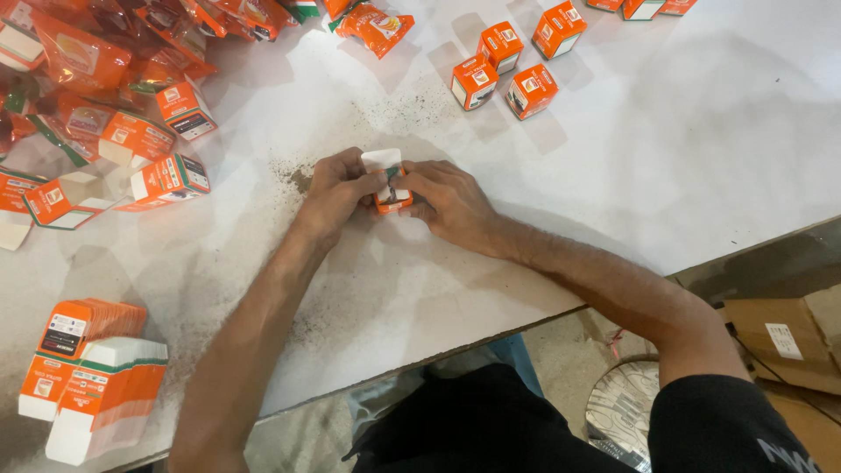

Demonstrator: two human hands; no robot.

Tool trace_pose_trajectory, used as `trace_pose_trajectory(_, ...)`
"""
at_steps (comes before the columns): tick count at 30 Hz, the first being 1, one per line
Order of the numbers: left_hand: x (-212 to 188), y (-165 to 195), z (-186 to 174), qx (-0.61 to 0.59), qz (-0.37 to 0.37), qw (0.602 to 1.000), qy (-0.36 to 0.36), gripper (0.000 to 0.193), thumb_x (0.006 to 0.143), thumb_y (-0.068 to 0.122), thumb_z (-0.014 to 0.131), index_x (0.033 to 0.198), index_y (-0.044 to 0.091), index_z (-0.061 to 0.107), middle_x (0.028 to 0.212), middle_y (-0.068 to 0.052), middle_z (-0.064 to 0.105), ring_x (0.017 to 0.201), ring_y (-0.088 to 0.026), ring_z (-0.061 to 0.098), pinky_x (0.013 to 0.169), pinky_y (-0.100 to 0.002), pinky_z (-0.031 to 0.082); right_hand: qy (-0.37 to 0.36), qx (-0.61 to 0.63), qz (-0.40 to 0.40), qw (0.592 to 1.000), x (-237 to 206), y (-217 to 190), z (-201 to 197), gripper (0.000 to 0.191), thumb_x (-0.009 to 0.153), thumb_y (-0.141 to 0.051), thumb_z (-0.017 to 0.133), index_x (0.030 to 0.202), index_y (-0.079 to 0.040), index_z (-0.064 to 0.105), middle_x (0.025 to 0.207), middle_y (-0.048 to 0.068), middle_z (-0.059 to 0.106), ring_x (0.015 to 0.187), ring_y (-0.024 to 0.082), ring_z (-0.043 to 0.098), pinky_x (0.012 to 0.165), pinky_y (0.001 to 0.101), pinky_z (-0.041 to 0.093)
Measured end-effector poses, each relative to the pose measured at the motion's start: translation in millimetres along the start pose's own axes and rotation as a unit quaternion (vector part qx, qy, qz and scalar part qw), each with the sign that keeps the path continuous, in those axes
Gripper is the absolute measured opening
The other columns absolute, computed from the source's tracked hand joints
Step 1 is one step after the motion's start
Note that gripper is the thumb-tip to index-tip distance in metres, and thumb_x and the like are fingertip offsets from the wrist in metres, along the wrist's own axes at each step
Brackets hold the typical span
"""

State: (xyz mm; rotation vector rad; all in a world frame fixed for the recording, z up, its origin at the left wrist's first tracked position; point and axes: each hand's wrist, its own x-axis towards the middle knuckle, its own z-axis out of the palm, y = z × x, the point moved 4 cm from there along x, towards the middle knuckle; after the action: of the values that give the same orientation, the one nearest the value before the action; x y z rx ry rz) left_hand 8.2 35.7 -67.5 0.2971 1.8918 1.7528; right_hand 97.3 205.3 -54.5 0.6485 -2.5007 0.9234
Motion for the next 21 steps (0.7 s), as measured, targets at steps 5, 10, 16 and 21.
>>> trace_pose_trajectory(5, -17, 13, 14, 0.051, 0.289, 0.955, 0.027, 0.022, 0.090, -0.006, 0.059, 0.108, -0.003, 0.071, 0.117, -0.014, 0.070, 0.107, -0.022, 0.070, 0.092, -0.033, 0.060, -0.006, 0.002, 0.033, 0.999, -2, 0, -1, 0.046, 0.082, -0.014, 0.086, 0.118, -0.007, 0.057, 0.122, 0.015, 0.069, 0.111, 0.038, 0.066, 0.093, 0.0477, 0.053)
trace_pose_trajectory(10, -49, 10, 15, 0.272, 0.437, 0.857, -0.009, 0.033, 0.086, -0.003, 0.072, 0.118, -0.003, 0.066, 0.136, -0.022, 0.065, 0.135, -0.038, 0.058, 0.111, -0.045, 0.052, 0.000, 0.045, 0.101, 0.994, -5, 11, 2, 0.059, 0.081, -0.013, 0.085, 0.122, -0.006, 0.043, 0.117, 0.018, 0.066, 0.111, 0.041, 0.065, 0.088, 0.0477, 0.054)
trace_pose_trajectory(16, -44, 7, 14, 0.268, 0.401, 0.876, 0.025, 0.019, 0.092, 0.003, 0.075, 0.109, 0.002, 0.066, 0.137, -0.019, 0.067, 0.138, -0.037, 0.060, 0.111, -0.045, 0.055, -0.003, 0.050, 0.092, 0.994, -3, 8, 2, 0.057, 0.084, -0.014, 0.087, 0.121, -0.007, 0.043, 0.116, 0.015, 0.067, 0.108, 0.040, 0.066, 0.087, 0.0479, 0.053)
trace_pose_trajectory(21, -53, 10, 19, 0.371, 0.453, 0.811, 0.002, 0.017, 0.092, 0.009, 0.075, 0.103, 0.003, 0.064, 0.146, -0.018, 0.061, 0.143, -0.039, 0.053, 0.116, -0.049, 0.049, -0.003, 0.021, 0.024, 0.999, -3, -3, -4, 0.047, 0.083, -0.006, 0.082, 0.121, -0.011, 0.054, 0.122, 0.011, 0.068, 0.109, 0.037, 0.067, 0.091, 0.0474, 0.053)
